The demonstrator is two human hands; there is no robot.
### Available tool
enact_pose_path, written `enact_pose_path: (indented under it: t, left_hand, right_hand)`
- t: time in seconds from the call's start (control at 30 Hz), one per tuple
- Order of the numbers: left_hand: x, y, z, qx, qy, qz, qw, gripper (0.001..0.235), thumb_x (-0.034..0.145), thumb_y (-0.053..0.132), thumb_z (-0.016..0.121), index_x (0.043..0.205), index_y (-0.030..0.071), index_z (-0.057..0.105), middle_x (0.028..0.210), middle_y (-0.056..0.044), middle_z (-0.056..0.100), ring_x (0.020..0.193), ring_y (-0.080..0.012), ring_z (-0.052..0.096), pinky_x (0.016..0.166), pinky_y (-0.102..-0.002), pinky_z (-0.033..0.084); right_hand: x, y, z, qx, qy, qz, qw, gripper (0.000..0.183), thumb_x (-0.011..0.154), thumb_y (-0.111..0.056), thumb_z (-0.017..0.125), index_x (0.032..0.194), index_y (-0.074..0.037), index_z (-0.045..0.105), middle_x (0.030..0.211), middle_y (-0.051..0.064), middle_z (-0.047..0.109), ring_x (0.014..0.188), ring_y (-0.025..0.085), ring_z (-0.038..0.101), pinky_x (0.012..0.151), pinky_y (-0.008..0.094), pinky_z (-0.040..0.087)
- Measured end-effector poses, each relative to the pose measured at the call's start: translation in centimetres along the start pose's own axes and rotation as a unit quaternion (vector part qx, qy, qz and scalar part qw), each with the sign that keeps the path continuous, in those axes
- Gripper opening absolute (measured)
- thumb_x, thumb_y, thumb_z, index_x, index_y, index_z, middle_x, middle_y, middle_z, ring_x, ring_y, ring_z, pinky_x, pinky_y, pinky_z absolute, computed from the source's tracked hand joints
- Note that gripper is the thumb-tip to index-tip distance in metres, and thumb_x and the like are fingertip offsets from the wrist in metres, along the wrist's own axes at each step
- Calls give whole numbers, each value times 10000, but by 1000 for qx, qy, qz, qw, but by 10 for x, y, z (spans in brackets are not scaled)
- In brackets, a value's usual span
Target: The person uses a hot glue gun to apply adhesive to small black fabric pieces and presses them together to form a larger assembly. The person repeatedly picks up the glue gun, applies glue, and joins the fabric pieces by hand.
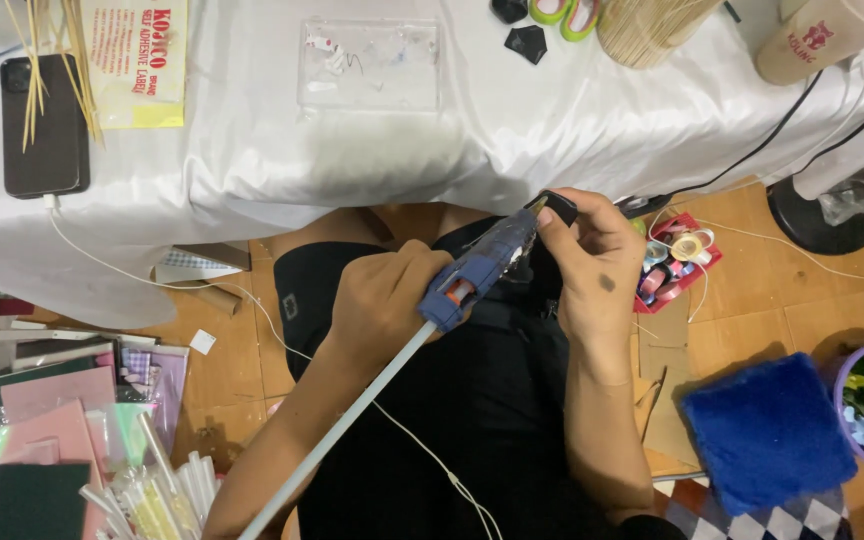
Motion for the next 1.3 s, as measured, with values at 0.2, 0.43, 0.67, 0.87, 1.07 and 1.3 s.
enact_pose_path:
  t: [0.2, 0.43, 0.67, 0.87, 1.07, 1.3]
  left_hand:
    - [12, 6, -7, -4, -10, 5, 1000, 135, 948, 132, 598, 877, 45, 671, 573, -59, 566, 382, -174, 503, 397, -238, 422]
    - [2, 1, -9, -16, -17, -9, 1000, 137, 941, 162, 628, 866, 55, 668, 565, -57, 585, 376, -173, 516, 388, -232, 413]
    - [7, -46, -13, 146, 7, -19, 989, 197, 913, 211, 707, 1061, 81, 703, 729, -64, 671, 583, -265, 664, 559, -332, 543]
    - [41, -123, -15, 248, -68, -175, 950, 364, 982, 217, 705, 1275, 14, 631, 988, -156, 681, 887, -376, 634, 756, -478, 513]
    - [55, -137, 2, 379, -43, -105, 918, 374, 1083, 349, 572, 1317, 65, 635, 1056, -109, 581, 908, -325, 498, 708, -437, 423]
    - [103, -100, 83, 302, -19, 64, 951, 275, 1071, 339, 571, 1015, 106, 706, 1040, -48, 656, 972, -264, 583, 708, -397, 416]
  right_hand:
    - [-4, -5, 5, -8, 6, -2, 1000, 177, 887, 67, 775, 1057, 25, 751, 754, 61, 658, 623, 40, 592, 548, 188, 524]
    - [-5, -14, 6, 20, 17, -16, 1000, 186, 905, 51, 762, 1087, 56, 724, 787, 143, 682, 642, 174, 692, 564, 270, 591]
    - [-2, -17, 3, 113, 27, 12, 993, 148, 933, 14, 720, 1076, 44, 702, 800, 153, 665, 653, 241, 734, 567, 306, 622]
    - [9, -19, -18, 139, 25, 61, 988, 156, 934, -2, 699, 1088, 21, 699, 893, 124, 658, 691, 242, 689, 645, 312, 627]
    - [14, -19, -32, 131, 42, 104, 985, 143, 923, -38, 715, 1064, -12, 704, 911, 104, 651, 686, 225, 635, 645, 287, 616]
    - [21, -12, -40, 114, 23, 73, 991, 132, 955, -34, 694, 1086, -22, 693, 899, 89, 634, 682, 225, 639, 653, 300, 588]
Point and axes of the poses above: each hand's wrist, its own x-axis towards the middle knuckle, its own z-axis out of the palm, y = z × x, the point moved 3 cm from there along x, towards the middle knuckle
